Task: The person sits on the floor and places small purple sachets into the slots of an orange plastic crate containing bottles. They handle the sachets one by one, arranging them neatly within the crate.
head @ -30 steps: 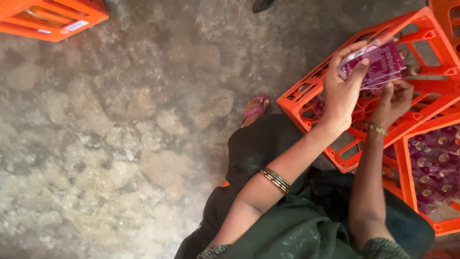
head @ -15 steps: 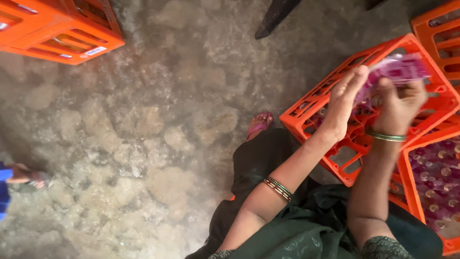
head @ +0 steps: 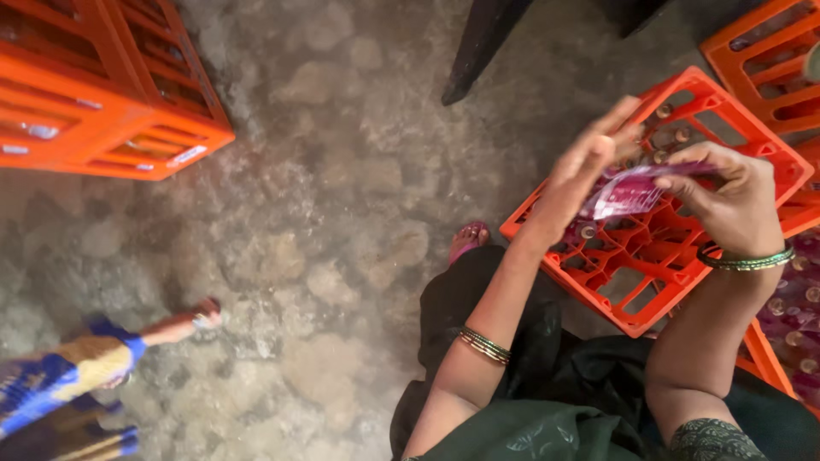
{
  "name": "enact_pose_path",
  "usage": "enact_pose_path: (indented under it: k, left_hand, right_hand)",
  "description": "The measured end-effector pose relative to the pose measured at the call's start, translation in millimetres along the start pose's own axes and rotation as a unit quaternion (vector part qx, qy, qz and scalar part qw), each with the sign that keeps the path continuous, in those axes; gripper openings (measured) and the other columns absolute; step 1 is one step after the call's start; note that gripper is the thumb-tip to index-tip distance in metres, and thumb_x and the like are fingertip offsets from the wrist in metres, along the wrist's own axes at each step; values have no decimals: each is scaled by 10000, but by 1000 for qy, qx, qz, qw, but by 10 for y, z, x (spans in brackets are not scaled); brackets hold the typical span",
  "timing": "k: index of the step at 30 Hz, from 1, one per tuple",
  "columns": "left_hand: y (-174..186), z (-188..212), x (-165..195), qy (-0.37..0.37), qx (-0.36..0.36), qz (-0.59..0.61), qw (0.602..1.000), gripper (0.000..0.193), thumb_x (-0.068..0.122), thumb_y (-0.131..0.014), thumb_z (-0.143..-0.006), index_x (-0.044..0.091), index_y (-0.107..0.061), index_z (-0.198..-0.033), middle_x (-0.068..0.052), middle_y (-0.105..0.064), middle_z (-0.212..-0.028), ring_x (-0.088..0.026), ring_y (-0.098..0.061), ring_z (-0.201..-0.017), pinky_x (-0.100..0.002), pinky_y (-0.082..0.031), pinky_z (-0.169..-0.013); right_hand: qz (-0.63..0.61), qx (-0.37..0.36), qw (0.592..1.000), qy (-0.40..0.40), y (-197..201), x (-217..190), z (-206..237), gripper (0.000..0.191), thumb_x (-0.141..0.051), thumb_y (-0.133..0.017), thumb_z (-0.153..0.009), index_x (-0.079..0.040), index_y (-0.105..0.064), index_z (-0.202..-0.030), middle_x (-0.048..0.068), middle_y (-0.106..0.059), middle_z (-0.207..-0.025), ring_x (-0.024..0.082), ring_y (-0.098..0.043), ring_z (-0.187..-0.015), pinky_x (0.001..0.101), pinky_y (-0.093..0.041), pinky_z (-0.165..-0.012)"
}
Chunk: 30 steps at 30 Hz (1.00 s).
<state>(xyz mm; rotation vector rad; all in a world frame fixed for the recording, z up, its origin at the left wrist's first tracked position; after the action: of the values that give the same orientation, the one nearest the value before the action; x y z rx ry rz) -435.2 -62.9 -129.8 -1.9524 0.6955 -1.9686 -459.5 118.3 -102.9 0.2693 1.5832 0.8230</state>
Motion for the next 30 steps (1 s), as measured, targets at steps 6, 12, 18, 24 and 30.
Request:
enact_pose_path:
  k: [6, 12, 18, 24, 30]
  left_hand:
    - [-292, 68, 78, -26, -117, -68, 991, 980, 796, -532, -933, 179, -281, -1653, -97, -286, -1727, -267, -315, -1597, -475, -277, -1368]
    - [-535, 71, -14, 4, -102, -19, 995, 885, 412, -766, -957, 135, -286, -1647, -109, -346, -1672, -240, -399, -1545, -407, -363, -1295]
    - [-602, -109, -396, 30, -38, 230, 972, 488, 210, -566, -1152, -23, -426, -1557, -184, -538, -1495, -262, -582, -1311, -414, -466, -1194]
    - [-50, -138, -820, 19, 220, 226, 949, 332, 120, -458, -1140, -31, -568, -1414, -156, -719, -1117, -213, -707, -918, -347, -591, -870]
    - [-78, -77, -957, 49, 262, 221, 938, 321, 81, -504, -1078, 20, -589, -1382, -81, -674, -921, -135, -598, -690, -281, -502, -635]
  right_hand:
    - [-55, -6, 997, 62, -91, -194, 0, 140, -5, -765, -927, -12, -726, -1061, 44, -749, -1020, 95, -715, -886, 230, -612, -805]
    - [-51, 100, 994, 9, 122, -280, -43, 169, -11, -815, -1016, -2, -647, -1014, 25, -751, -1018, 65, -688, -932, 200, -578, -858]
    - [268, 167, 924, 215, 341, -255, 142, 218, -70, -895, -702, -17, -771, -873, 141, -749, -1022, 201, -674, -840, 292, -550, -675]
    - [43, 395, 897, -191, 752, 1761, 1197, 517, 154, -620, -827, -3, -594, -1319, 160, -650, -1328, 282, -661, -1141, 377, -573, -857]
    - [-11, 103, 953, -286, -135, 2304, 952, 904, 66, -712, -789, -70, -398, -1626, 187, -575, -1493, 336, -572, -1341, 451, -569, -999]
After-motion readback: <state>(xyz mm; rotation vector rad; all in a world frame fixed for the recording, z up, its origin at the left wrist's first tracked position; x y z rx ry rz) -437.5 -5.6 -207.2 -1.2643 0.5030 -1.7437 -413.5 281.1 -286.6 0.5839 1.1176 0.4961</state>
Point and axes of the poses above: each hand's wrist, its own z-axis away from the middle knuckle, its own y-axis out of the back of the hand, x = y × z, the point moved 8 cm from there along -z, towards the middle knuckle
